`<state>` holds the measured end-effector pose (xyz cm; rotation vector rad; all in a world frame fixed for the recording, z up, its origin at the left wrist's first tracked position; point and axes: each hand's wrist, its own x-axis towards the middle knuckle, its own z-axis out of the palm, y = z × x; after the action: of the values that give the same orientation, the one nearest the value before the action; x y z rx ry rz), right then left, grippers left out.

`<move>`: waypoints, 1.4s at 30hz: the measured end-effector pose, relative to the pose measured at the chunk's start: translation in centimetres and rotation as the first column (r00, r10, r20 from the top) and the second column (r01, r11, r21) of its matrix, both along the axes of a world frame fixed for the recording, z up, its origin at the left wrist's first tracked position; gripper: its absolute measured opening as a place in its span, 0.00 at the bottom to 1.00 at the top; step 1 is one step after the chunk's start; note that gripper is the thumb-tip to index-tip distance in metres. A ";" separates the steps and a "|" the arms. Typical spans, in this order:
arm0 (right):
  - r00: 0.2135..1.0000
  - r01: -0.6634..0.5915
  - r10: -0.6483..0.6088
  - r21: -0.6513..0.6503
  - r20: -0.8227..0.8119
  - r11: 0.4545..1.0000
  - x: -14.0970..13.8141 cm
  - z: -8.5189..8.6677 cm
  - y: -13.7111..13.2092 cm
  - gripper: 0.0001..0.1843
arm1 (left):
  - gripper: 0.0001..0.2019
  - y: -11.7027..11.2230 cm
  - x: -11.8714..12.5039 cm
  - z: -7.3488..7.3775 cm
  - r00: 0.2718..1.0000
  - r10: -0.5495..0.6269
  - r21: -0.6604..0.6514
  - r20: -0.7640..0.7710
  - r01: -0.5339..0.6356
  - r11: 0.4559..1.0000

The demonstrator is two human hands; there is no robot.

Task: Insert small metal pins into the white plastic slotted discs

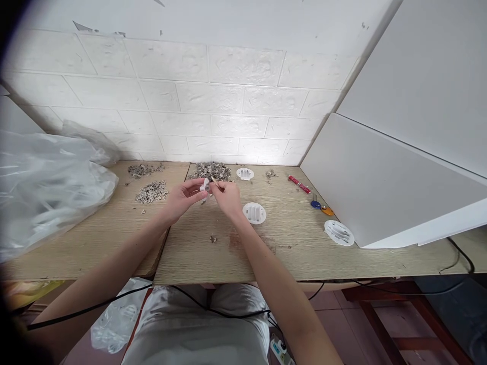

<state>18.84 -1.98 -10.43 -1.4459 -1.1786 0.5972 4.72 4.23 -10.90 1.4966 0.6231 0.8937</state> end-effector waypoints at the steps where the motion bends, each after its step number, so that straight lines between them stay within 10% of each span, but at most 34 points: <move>1: 1.000 -0.002 0.002 -0.001 0.011 1.000 0.0 0.0 0.0 0.20 | 0.29 0.0 0.0 0.0 1.000 0.000 0.000 -0.004 0.000 1.000; 19: 0.984 -0.148 0.144 -0.027 -0.107 0.989 1.1 0.6 0.0 0.15 | 0.18 1.2 0.2 -0.1 0.964 -0.034 -0.355 0.264 0.130 0.926; 42: 0.999 -0.021 0.025 -0.100 0.031 0.995 1.4 0.2 0.0 0.16 | 0.22 0.7 -0.2 -0.4 0.987 -0.147 -0.049 0.058 0.150 0.988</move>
<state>20.21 -1.94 -10.20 -1.5329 -1.2062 0.6591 4.57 4.90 -11.35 1.4464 0.4856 0.7942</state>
